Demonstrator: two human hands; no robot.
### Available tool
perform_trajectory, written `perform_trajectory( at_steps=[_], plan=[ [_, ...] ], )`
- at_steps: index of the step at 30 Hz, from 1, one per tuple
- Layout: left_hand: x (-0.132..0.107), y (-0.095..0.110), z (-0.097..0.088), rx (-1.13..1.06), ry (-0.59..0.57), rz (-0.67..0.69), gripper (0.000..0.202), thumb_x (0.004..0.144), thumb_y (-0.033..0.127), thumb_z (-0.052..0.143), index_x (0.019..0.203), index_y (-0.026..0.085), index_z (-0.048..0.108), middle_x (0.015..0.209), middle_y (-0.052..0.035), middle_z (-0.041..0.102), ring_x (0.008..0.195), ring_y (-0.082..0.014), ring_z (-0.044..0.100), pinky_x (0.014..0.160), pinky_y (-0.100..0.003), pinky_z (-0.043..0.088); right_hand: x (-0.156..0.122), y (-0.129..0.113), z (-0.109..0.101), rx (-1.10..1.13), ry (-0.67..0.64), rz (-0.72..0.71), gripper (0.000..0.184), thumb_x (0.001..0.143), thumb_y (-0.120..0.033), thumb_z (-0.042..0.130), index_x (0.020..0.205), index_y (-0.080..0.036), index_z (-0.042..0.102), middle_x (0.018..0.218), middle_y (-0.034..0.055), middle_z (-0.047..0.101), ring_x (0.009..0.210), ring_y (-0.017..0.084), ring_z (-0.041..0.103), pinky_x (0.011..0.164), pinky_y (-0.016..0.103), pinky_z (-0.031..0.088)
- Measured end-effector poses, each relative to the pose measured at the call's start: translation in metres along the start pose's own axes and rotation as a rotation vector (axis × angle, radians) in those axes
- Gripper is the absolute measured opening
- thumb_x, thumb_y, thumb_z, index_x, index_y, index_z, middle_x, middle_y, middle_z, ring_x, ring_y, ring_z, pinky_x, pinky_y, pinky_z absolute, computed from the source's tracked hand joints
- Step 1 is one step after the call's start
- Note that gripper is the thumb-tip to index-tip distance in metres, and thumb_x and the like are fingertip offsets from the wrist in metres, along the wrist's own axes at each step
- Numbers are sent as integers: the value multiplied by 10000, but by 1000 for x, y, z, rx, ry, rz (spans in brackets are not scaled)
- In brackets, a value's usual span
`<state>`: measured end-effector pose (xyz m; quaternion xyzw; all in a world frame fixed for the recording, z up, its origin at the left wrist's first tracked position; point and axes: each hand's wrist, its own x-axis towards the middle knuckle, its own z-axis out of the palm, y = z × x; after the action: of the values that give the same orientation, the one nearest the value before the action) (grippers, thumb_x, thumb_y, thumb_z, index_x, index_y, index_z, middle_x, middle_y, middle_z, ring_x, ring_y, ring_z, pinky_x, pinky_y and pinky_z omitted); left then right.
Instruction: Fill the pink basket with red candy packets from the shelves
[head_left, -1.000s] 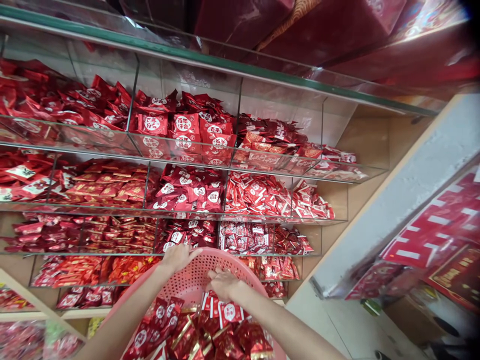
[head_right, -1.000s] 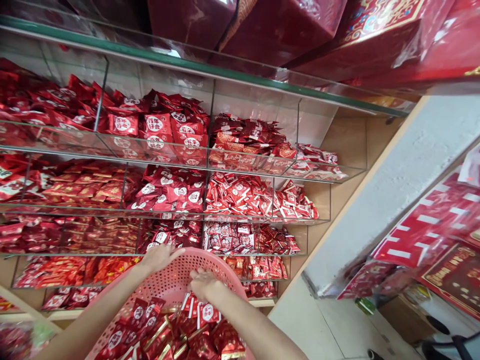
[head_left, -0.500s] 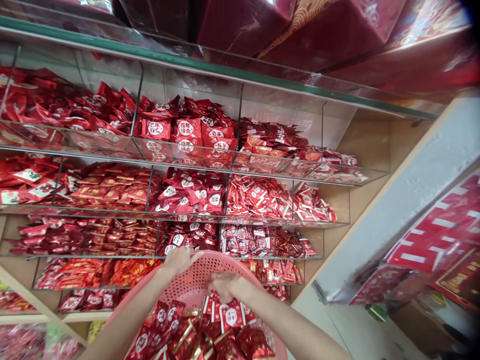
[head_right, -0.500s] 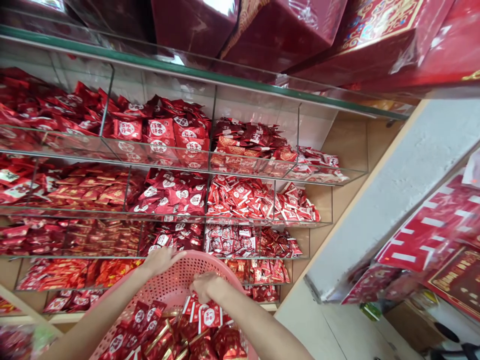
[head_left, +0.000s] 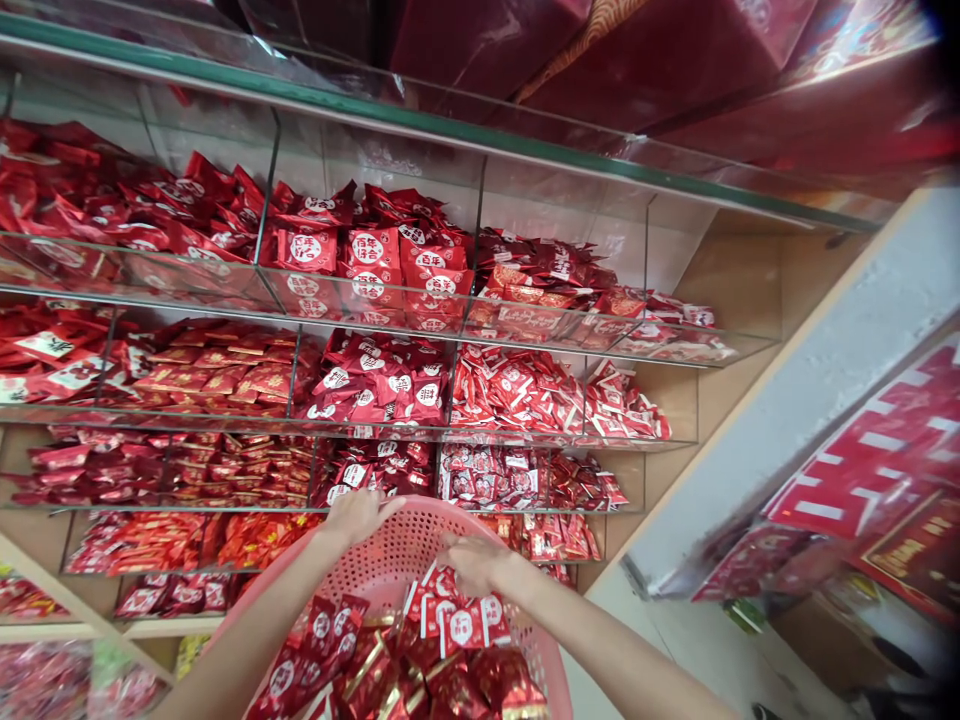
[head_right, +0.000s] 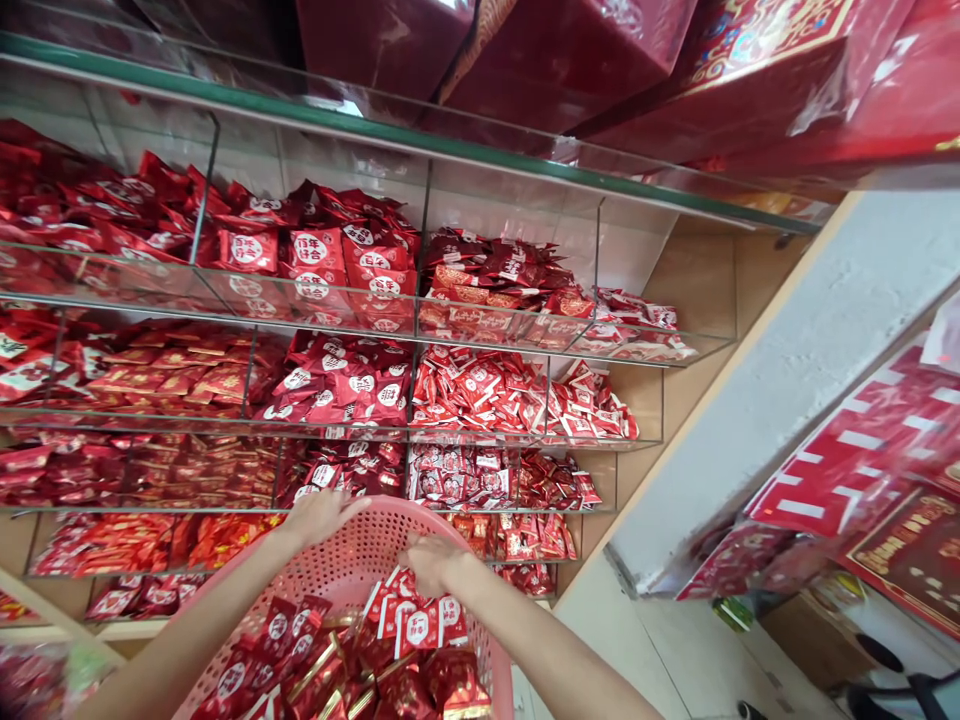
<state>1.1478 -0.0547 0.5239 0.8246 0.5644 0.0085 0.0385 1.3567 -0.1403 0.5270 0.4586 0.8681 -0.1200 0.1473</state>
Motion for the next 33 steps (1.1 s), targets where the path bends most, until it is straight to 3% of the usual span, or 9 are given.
perform_trajectory(
  at_steps=[8, 12, 16, 18, 21, 23, 28, 30, 33],
  plan=[
    [2, -1, 2, -3, -9, 1, 751, 762, 637, 77, 852, 138, 631, 842, -172, 645, 847, -295, 592, 739, -412, 414, 0, 0, 7, -3, 31, -5, 311, 666, -70, 470, 922, -175, 609, 959, 84, 607, 884, 207, 579, 741, 284, 444],
    [1, -1, 1, -4, -8, -5, 754, 759, 641, 81, 857, 139, 635, 842, -177, 647, 854, -296, 592, 748, -412, 409, 2, -4, 9, -49, 45, 49, 318, 693, -75, 446, 958, -160, 599, 1014, 109, 586, 851, 225, 593, 710, 311, 453],
    [0, 0, 0, -13, -1, -1, 749, 756, 650, 89, 857, 140, 629, 841, -169, 649, 856, -291, 593, 739, -401, 414, -5, -11, -3, -94, 35, 47, 334, 694, -68, 427, 969, -168, 587, 1004, 96, 580, 774, 200, 600, 653, 298, 452],
    [-1, 1, 0, -22, 5, -7, 747, 753, 655, 95, 856, 139, 626, 839, -166, 650, 852, -287, 594, 734, -393, 416, -16, -15, -22, -63, 139, -14, 298, 719, -103, 413, 947, -184, 586, 963, 71, 590, 763, 187, 589, 637, 288, 442],
    [-1, 1, 1, -34, 9, -15, 752, 748, 661, 89, 831, 142, 626, 833, -161, 651, 839, -277, 596, 733, -385, 417, -43, -14, -65, 44, 443, -144, 229, 746, -167, 408, 898, -208, 575, 882, 19, 603, 755, 152, 559, 652, 263, 417],
    [-1, 0, 1, -32, 11, -8, 761, 747, 662, 77, 821, 141, 626, 829, -163, 652, 831, -279, 598, 726, -389, 419, -60, -2, -98, 123, 627, -139, 198, 756, -161, 397, 846, -204, 568, 811, -1, 600, 721, 121, 538, 671, 241, 399],
    [-2, 1, 0, -7, 23, 2, 771, 751, 658, 62, 825, 139, 628, 800, -162, 655, 819, -290, 603, 708, -401, 424, -72, 60, -151, 160, 1080, 214, 185, 757, -175, 420, 902, -187, 533, 866, 34, 582, 810, 154, 510, 741, 285, 378],
    [-2, 1, 0, 1, 28, 0, 765, 753, 655, 69, 826, 139, 628, 802, -160, 656, 819, -293, 603, 705, -402, 424, -65, 82, -157, 140, 1132, 339, 223, 749, -225, 470, 961, -181, 518, 917, 57, 568, 876, 183, 498, 778, 310, 373],
    [-2, 1, 1, -4, 25, -10, 763, 753, 655, 81, 830, 132, 631, 826, -170, 653, 830, -295, 600, 713, -400, 421, -50, 99, -159, 99, 1080, 425, 325, 734, -336, 530, 1016, -177, 504, 975, 82, 550, 928, 215, 482, 788, 328, 377]
  ],
)
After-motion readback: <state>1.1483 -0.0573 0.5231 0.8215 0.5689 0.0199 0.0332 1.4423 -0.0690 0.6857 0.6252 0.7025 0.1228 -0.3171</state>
